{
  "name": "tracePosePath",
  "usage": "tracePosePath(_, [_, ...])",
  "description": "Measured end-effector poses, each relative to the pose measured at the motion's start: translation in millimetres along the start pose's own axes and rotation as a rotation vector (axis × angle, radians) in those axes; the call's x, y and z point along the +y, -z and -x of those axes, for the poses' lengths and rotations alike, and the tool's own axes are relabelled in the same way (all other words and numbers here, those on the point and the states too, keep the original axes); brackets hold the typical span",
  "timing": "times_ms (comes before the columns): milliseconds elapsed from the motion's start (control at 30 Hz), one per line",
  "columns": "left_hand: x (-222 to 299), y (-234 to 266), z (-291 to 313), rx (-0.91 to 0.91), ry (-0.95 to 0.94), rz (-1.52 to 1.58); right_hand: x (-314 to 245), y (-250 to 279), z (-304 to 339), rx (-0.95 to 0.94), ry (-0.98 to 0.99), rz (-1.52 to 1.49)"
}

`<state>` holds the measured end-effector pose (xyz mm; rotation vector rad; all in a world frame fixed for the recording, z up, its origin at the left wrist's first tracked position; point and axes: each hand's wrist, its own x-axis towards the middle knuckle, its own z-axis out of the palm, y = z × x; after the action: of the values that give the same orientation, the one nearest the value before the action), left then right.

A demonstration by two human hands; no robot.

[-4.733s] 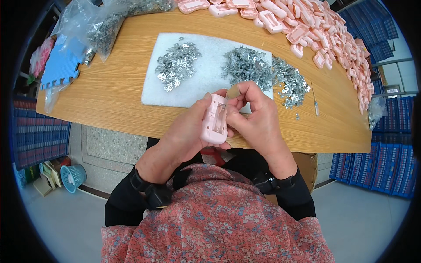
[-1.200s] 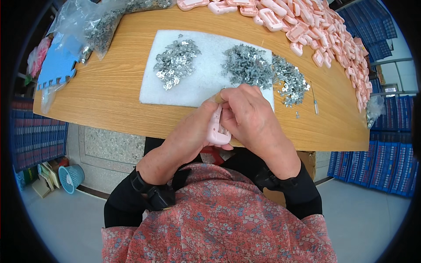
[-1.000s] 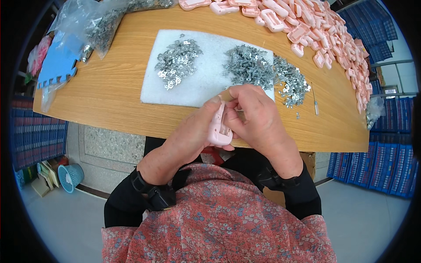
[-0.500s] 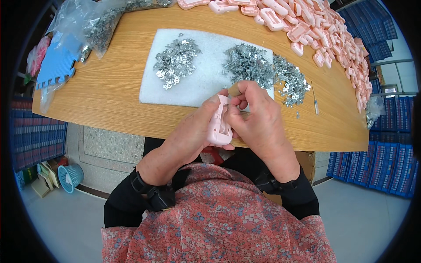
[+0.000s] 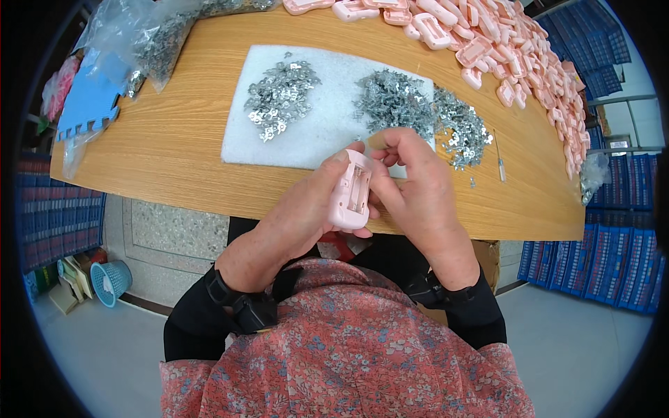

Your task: The person sits at a table and assembles small pink plastic cases by inserting metal components into them. They pick up a pink case, insert a metal piece, and then place the finished unit on the table. The process is repeated continuously with a pile of pink cases and metal parts available on the table.

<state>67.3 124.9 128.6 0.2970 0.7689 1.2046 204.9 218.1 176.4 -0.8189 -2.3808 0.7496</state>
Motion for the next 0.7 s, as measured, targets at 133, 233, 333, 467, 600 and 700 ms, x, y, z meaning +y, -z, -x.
tracePosePath(133, [4.9, -3.2, 1.6, 0.029, 0.019, 0.009, -2.1, 1.8, 0.9, -0.011, -0.017, -0.069])
tracePosePath(233, [3.6, 1.5, -0.8, 0.004, 0.017, 0.019, -1.8, -3.0, 0.5, -0.038, 0.009, -0.086])
tracePosePath(333, [3.7, 2.0, -0.6, 0.001, 0.025, 0.012, 3.6, -3.2, -1.1, -0.046, 0.108, 0.001])
tracePosePath(467, [4.8, -4.0, 1.7, 0.042, 0.004, -0.001, 1.2, -0.6, -5.2, -0.055, 0.227, 0.118])
tracePosePath(600, [5.8, -6.1, 1.9, 0.073, 0.016, -0.067, -2.4, 0.2, -8.0, -0.073, 0.262, 0.147])
tracePosePath(700, [3.3, -4.7, 0.2, 0.083, 0.008, -0.116, -1.8, 1.7, -9.3, -0.096, 0.279, 0.164])
